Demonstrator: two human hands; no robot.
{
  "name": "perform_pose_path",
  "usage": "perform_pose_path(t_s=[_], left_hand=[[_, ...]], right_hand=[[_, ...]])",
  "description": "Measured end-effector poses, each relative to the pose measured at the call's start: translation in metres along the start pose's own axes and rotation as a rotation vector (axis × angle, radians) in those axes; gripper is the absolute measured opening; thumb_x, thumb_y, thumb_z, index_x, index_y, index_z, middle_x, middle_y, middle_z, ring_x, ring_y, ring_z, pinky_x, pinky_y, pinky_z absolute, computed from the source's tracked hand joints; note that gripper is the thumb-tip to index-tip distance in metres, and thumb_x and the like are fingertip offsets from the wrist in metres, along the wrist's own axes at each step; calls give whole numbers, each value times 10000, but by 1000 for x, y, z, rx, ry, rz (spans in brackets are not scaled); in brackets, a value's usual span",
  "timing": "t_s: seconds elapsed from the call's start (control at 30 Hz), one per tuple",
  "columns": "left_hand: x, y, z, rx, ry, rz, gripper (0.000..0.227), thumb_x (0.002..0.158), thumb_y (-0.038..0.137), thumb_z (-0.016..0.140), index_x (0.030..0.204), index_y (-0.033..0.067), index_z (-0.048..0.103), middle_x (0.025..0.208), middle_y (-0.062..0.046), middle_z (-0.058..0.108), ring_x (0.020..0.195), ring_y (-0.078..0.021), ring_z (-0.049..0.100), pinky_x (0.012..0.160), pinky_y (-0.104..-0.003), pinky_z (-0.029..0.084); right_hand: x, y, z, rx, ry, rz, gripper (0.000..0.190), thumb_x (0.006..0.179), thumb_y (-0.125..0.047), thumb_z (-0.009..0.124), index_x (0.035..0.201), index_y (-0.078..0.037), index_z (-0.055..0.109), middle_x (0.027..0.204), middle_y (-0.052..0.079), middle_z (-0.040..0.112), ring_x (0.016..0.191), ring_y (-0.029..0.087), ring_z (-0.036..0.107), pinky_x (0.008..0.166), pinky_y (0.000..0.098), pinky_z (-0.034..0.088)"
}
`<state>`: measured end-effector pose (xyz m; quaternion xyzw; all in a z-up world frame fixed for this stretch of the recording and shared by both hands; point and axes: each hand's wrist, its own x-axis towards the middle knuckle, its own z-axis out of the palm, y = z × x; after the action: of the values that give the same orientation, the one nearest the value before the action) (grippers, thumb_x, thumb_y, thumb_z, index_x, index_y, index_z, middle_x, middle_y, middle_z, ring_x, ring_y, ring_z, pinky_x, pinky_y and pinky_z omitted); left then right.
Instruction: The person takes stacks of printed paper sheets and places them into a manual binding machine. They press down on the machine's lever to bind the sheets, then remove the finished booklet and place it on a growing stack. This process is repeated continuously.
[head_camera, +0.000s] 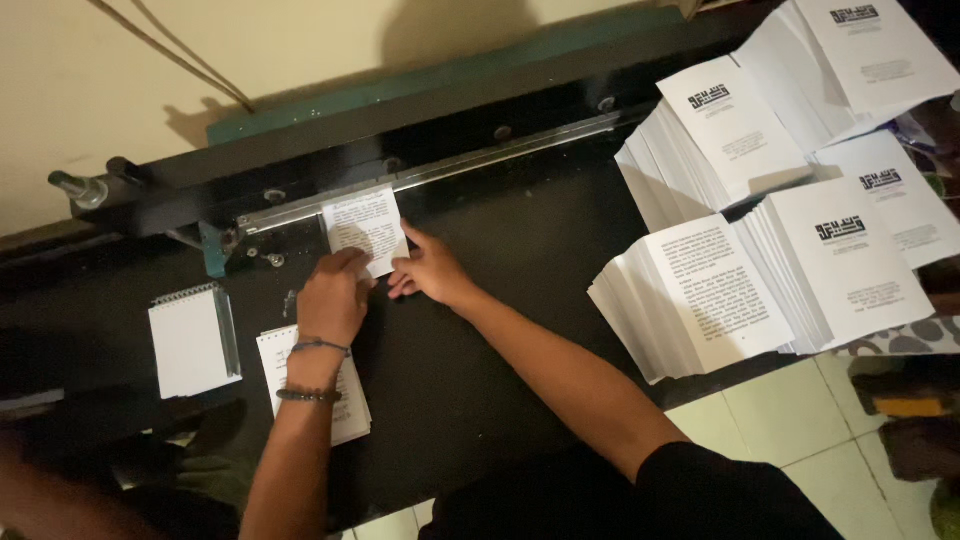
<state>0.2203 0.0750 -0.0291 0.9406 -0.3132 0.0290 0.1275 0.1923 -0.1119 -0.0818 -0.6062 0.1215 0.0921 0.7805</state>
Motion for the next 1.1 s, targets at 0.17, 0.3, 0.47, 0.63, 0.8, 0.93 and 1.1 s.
perform_pose_path(t_s=[0.17,0.3,0.47,0.63,0.8,0.93,1.1], left_hand=[[-2,1,-2,-40,25,-27,361,876,217,780,1230,152,750,1265,-52,692,1232,-291,630,937,-453,604],[-1,-1,0,-23,31,-34,336,879,213,788,1210,169,751,1249,-37,683,1225,-274,627,928,-431,606],[-1,3,-2,-43,4,-84,330,886,203,780,1215,188,756,1254,-3,690,1216,-243,634,910,-419,612],[1,5,-12,-93,5,-67,314,891,177,776,1202,147,760,1221,-55,702,1196,-290,646,915,-438,599],[1,1,-6,-113,18,-59,324,888,183,779,1209,145,759,1239,-59,702,1205,-308,645,923,-467,596],[0,4,-8,-134,34,-74,316,908,161,783,1222,135,758,1244,-80,703,1218,-312,642,935,-449,592],[-2,5,-15,-120,25,-66,340,882,180,789,1217,140,750,1222,-69,693,1235,-316,630,941,-475,591]], right_hand=[[7,7,-2,-23,3,-2,841,974,-33,598,1672,-139,141,925,379,694,749,435,758,615,392,655],[2,1,0,-81,-7,-17,838,986,-43,607,1674,-145,140,922,346,705,735,393,765,598,365,656],[0,2,-1,-32,24,-6,844,962,-38,615,1667,-126,160,897,364,705,711,414,759,597,389,659],[-2,-4,1,-73,19,-2,821,977,-32,599,1666,-117,162,887,342,709,711,398,762,590,381,658],[-8,-15,3,-48,29,3,807,967,-32,604,1657,-100,191,887,355,708,708,408,763,606,392,660],[0,-2,0,-57,22,-8,819,972,-29,601,1662,-117,169,874,328,712,691,381,764,583,362,658],[8,7,-2,-98,12,-37,806,985,-36,610,1663,-121,182,864,297,722,670,347,767,546,343,646]])
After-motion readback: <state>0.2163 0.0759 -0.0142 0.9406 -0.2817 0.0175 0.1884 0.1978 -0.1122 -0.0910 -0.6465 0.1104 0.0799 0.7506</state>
